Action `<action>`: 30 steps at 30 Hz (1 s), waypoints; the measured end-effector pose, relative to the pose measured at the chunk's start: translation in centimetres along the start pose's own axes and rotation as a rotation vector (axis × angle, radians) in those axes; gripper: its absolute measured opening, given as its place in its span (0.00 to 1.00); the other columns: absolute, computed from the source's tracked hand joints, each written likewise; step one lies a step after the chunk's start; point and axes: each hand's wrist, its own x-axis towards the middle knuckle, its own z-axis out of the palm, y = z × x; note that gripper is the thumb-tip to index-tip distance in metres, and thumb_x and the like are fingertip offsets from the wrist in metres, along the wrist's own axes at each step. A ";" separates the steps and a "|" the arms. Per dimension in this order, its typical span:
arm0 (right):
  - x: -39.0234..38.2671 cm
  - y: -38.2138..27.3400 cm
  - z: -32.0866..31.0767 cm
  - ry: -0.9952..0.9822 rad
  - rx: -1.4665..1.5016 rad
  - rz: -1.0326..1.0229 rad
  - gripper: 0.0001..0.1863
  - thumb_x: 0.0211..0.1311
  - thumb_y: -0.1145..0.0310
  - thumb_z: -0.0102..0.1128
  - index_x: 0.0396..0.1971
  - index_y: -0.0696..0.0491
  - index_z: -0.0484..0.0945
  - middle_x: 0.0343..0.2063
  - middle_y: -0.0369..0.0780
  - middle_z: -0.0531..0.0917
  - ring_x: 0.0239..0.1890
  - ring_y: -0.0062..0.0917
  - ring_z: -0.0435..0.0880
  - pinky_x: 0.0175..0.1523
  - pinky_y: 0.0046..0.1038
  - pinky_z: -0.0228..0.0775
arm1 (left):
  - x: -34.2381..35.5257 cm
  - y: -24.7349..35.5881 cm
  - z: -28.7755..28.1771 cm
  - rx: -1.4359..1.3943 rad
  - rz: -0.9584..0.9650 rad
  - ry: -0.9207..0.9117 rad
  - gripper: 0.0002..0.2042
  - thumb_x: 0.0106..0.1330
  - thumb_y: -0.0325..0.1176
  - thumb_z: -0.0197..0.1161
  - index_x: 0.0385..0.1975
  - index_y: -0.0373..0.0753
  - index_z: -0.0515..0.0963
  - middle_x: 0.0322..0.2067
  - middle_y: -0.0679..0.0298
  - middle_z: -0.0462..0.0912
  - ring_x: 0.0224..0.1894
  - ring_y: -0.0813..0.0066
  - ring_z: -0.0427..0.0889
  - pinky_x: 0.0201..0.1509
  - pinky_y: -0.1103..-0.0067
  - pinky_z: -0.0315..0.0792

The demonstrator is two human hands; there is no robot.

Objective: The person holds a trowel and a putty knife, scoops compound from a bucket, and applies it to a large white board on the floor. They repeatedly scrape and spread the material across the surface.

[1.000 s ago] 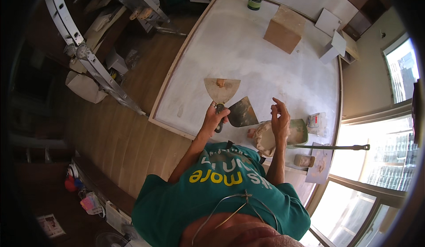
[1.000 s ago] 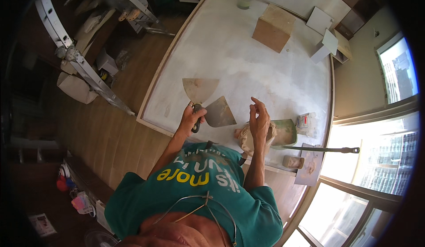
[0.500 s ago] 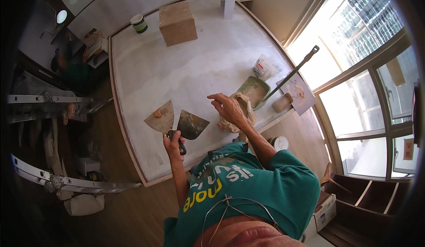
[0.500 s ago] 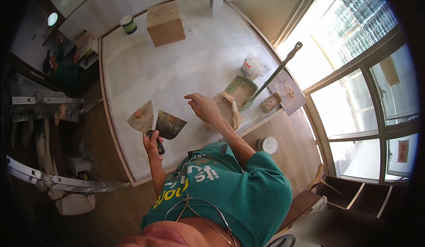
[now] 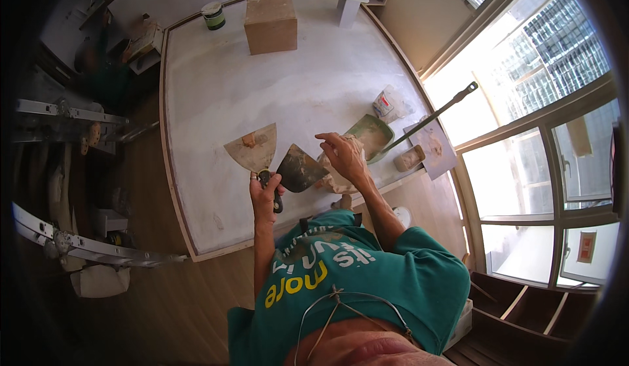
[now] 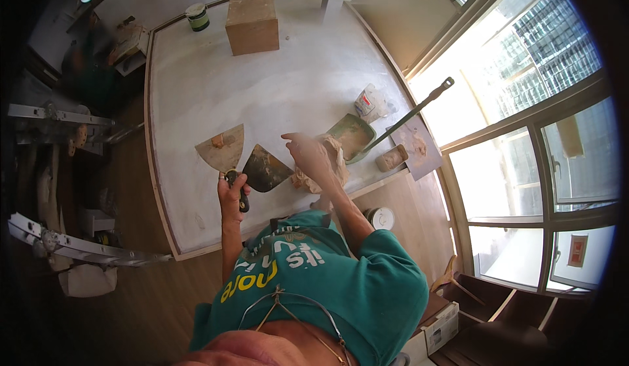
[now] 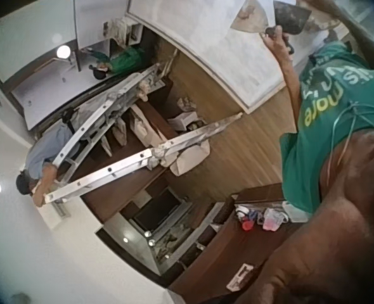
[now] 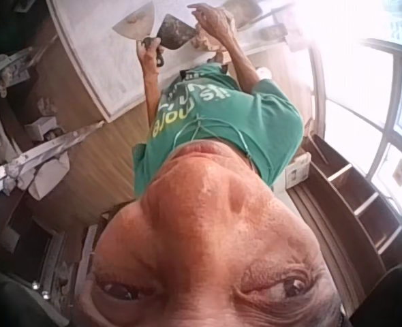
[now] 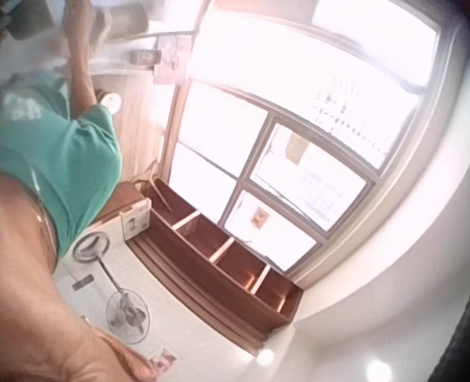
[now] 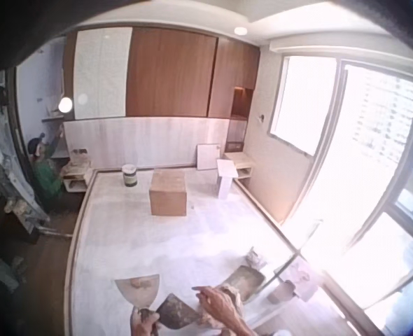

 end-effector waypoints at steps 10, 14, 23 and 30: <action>1.7 4.1 -0.5 0.005 0.067 -0.039 0.13 0.65 0.69 0.58 0.48 0.51 0.81 0.38 0.47 0.85 0.36 0.35 0.86 0.41 0.33 0.75 | -0.6 -2.1 -1.7 0.020 0.040 0.185 0.17 0.59 0.31 0.68 0.45 0.39 0.69 0.32 0.66 0.75 0.23 0.82 0.74 0.27 0.83 0.72; 2.8 6.6 -0.7 0.024 0.086 -0.109 0.13 0.65 0.68 0.58 0.48 0.50 0.81 0.34 0.45 0.84 0.29 0.34 0.83 0.38 0.34 0.74 | -0.5 -2.9 -2.0 0.043 0.078 0.265 0.17 0.60 0.31 0.68 0.45 0.39 0.69 0.30 0.67 0.76 0.23 0.82 0.74 0.27 0.83 0.71; 4.0 9.4 -0.9 -0.031 0.118 -0.132 0.14 0.65 0.69 0.58 0.49 0.50 0.80 0.35 0.44 0.84 0.32 0.33 0.84 0.40 0.34 0.75 | -0.3 -2.9 -1.0 0.003 0.169 0.331 0.17 0.60 0.30 0.68 0.45 0.39 0.69 0.29 0.68 0.76 0.22 0.82 0.74 0.27 0.83 0.71; 5.4 9.3 -2.5 0.035 0.072 -0.090 0.14 0.65 0.70 0.58 0.50 0.50 0.80 0.37 0.45 0.84 0.35 0.34 0.86 0.42 0.34 0.76 | -0.2 -2.9 -0.9 -0.003 0.159 0.329 0.17 0.59 0.29 0.68 0.45 0.41 0.69 0.29 0.68 0.76 0.22 0.82 0.75 0.27 0.82 0.71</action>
